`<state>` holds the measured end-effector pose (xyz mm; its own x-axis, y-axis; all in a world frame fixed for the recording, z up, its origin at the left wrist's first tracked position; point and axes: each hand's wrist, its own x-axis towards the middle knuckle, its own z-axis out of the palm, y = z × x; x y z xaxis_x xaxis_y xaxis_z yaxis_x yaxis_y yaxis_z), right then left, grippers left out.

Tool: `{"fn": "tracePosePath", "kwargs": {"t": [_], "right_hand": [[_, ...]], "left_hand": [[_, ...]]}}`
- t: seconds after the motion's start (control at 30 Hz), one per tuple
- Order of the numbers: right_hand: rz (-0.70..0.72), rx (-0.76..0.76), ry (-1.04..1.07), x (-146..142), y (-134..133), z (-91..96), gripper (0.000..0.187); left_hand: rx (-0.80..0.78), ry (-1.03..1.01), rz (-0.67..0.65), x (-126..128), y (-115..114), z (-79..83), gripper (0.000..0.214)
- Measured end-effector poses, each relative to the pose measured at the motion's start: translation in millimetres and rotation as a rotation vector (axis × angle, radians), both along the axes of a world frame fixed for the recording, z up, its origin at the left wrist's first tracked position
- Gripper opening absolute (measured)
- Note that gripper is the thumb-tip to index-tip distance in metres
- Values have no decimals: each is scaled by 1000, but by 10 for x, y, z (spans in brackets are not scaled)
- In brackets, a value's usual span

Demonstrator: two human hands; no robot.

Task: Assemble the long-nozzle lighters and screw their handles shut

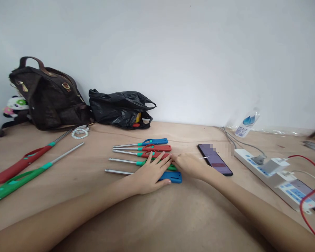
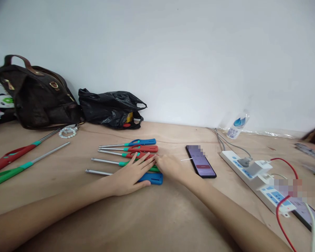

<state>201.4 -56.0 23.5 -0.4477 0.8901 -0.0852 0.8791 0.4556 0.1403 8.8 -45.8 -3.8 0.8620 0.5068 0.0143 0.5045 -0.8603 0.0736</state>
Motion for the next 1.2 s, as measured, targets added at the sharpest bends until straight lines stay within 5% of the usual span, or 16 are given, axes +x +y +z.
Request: {"fn": "tracePosePath", "kwargs": {"t": [0.37,1.2], "right_hand": [[50,75,-124,-45,-20,-2,33],[43,20,-50,-13,-46,95,26]], "left_hand": [[-20,-7,-3,3,-14,30,69],[-8,-31,-15,-2,0,7,68]]}}
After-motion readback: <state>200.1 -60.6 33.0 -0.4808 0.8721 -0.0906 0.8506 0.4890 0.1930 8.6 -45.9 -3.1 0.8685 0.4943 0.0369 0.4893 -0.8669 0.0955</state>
